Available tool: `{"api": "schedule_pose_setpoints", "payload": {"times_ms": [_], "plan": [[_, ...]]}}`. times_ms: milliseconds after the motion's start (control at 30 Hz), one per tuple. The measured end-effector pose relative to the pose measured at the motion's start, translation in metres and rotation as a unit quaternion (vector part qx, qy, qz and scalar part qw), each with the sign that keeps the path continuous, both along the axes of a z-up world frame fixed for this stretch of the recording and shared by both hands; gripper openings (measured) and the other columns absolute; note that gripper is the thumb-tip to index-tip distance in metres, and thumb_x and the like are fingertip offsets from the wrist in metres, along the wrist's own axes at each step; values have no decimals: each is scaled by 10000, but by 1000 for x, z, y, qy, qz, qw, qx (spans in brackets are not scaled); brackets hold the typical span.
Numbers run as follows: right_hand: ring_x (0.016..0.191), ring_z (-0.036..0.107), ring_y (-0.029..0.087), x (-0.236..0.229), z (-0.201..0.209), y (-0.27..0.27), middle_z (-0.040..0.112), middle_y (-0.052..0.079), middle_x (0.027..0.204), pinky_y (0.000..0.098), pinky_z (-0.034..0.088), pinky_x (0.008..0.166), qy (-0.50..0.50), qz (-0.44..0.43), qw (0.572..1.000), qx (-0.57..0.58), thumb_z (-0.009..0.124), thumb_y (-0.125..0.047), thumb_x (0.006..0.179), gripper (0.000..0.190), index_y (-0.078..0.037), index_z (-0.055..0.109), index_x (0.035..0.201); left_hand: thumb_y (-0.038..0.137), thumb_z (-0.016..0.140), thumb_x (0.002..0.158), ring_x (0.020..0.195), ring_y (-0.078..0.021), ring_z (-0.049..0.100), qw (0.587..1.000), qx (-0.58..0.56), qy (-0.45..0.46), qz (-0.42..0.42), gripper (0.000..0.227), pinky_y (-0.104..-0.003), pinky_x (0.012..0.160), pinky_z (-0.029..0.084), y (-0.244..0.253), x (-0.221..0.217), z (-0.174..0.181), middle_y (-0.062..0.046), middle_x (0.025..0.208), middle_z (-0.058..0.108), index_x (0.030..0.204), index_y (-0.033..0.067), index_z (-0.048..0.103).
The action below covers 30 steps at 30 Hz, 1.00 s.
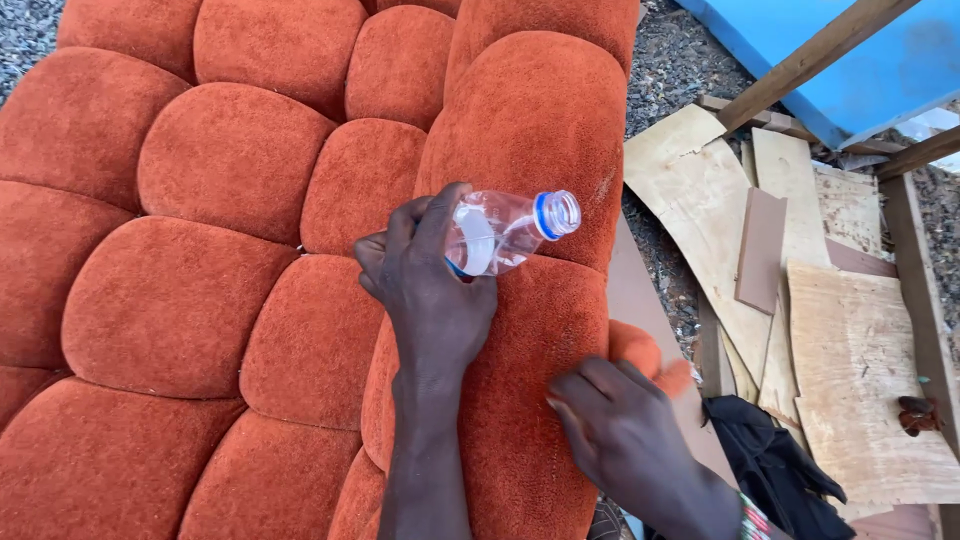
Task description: Scrubbing the surface of an orange tufted sofa using a cloth and water from a plastic bottle to clean it.
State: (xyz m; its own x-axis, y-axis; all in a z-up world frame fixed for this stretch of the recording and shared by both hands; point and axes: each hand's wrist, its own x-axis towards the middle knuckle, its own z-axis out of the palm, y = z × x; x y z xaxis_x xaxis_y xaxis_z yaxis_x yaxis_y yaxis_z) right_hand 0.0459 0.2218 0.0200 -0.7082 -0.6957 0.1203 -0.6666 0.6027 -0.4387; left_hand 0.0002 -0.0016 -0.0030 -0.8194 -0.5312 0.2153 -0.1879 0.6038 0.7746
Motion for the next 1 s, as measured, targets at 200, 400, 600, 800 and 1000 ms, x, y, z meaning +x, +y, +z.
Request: {"api": "schedule_pose_setpoints", "payload": {"times_ms": [200, 400, 600, 800, 1000], "plan": [[807, 677, 271, 2, 10, -1, 671, 74, 981, 393, 541, 757, -42, 1, 998, -42, 557, -182, 1080, 170, -100, 706, 1087, 115, 840, 693, 1103, -322, 451, 1000, 7, 0, 1, 783, -494, 957, 384, 0, -2, 0, 26, 1303, 651, 1435, 318, 697], [818, 686, 270, 10, -3, 8, 691, 66, 990, 391, 547, 728, -21, -22, 999, -25, 601, -206, 1058, 152, -122, 720, 1101, 107, 819, 715, 1097, -337, 452, 1000, -9, -3, -1, 762, -544, 870, 400, 2, -2, -1, 4, 1324, 643, 1432, 328, 689], [750, 600, 308, -3, 3, -25, 608, 100, 942, 433, 501, 693, -11, -7, 997, -71, 543, -163, 1092, 150, -86, 668, 1067, 107, 792, 726, 1090, -358, 465, 1000, -12, -1, 1, 735, -552, 873, 418, 3, -2, 1, 23, 1302, 647, 1419, 332, 697], [669, 606, 218, 46, 15, -4, 596, 40, 863, 329, 486, 644, -33, -3, 996, -84, 585, -211, 1082, 199, -106, 714, 974, 73, 815, 669, 1103, -344, 446, 1000, -7, -16, -9, 827, -544, 883, 410, 0, -4, 2, 6, 1318, 635, 1448, 313, 679], [828, 638, 280, 9, -5, -28, 664, 90, 995, 431, 517, 727, 40, -53, 994, -91, 556, -157, 1087, 153, -79, 687, 1071, 71, 785, 679, 1091, -350, 458, 1000, -5, -3, 0, 802, -525, 900, 421, 1, -1, 2, 34, 1311, 651, 1432, 327, 685]]}}
